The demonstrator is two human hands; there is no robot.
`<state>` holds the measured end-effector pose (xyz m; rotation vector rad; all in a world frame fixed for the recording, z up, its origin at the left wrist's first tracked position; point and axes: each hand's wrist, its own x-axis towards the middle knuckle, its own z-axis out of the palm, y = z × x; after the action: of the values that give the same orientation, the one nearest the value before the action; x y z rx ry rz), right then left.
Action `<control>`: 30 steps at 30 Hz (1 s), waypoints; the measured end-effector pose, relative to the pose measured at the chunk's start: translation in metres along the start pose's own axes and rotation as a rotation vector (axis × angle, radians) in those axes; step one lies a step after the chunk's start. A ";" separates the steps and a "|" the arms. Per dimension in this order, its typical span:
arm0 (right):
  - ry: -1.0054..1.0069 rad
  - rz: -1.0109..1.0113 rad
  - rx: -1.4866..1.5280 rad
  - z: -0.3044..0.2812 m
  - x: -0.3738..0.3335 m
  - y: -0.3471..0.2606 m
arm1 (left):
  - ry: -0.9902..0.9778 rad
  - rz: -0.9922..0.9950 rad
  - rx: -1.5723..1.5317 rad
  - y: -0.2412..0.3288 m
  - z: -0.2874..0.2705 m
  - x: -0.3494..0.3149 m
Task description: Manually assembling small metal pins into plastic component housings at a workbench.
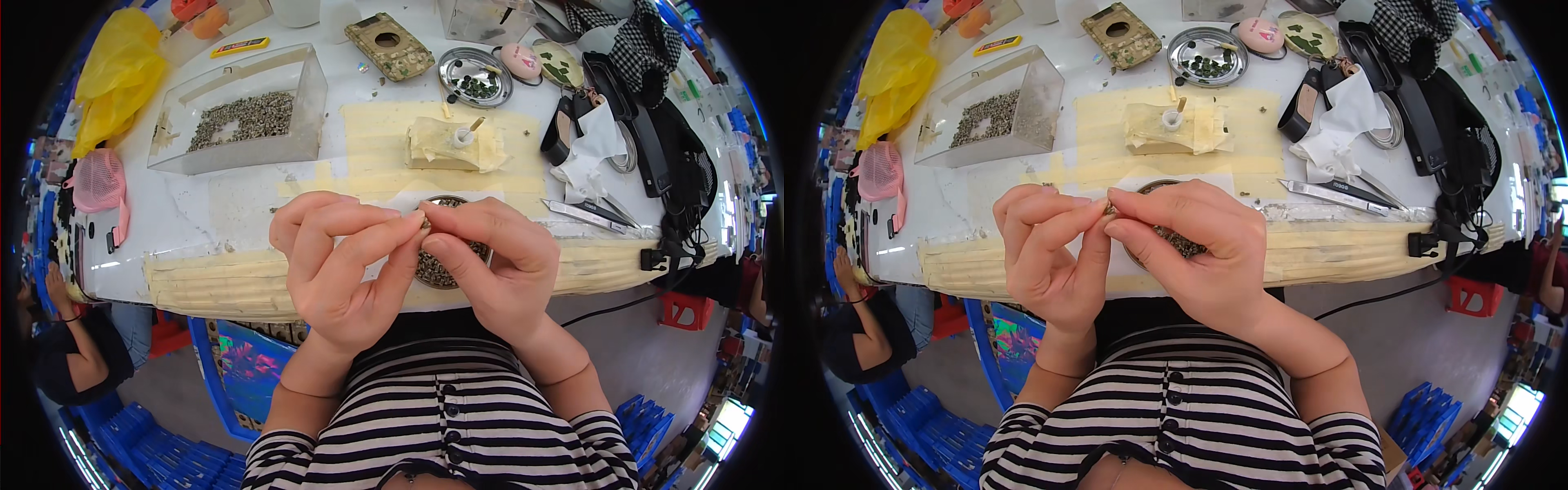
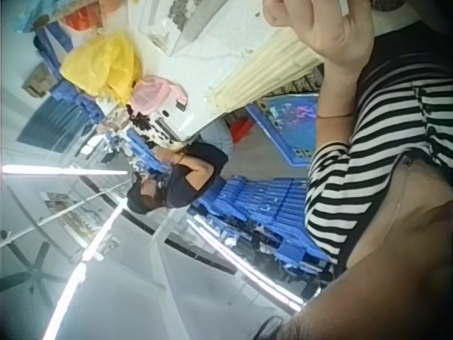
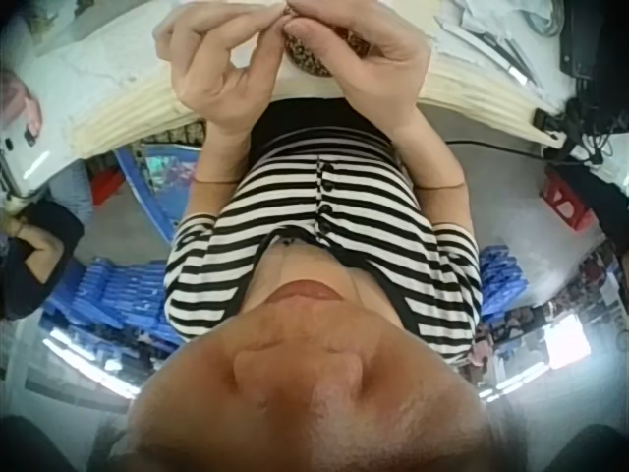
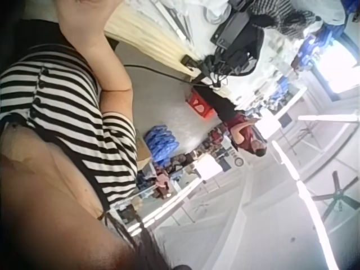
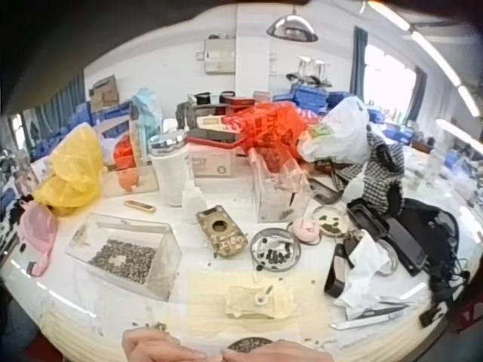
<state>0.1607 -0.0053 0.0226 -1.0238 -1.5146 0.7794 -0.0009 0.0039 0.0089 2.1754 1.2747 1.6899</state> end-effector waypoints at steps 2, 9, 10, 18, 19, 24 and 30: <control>-0.038 0.234 0.273 0.000 0.000 -0.006 | -0.012 0.014 0.007 0.001 -0.003 0.000; -0.018 0.057 0.065 -0.004 0.001 -0.004 | -0.013 0.016 0.010 0.001 -0.001 0.000; 0.010 -0.082 -0.089 -0.004 0.002 -0.005 | -0.006 0.009 0.009 0.001 0.000 0.000; 0.065 -0.273 -0.276 0.001 0.000 -0.002 | 0.004 -0.012 0.000 -0.001 0.003 -0.002; 0.057 -0.226 -0.244 0.001 0.001 -0.003 | 0.004 -0.008 0.003 -0.001 0.002 -0.002; -0.016 -0.027 -0.028 -0.001 0.002 -0.002 | -0.003 0.021 0.040 0.002 0.000 -0.001; -0.106 0.321 0.313 -0.009 0.002 -0.008 | -0.046 0.032 0.031 0.004 -0.002 0.000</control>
<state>0.1677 -0.0076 0.0323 -1.0108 -1.2766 1.2713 -0.0003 0.0003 0.0116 2.2500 1.2692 1.6328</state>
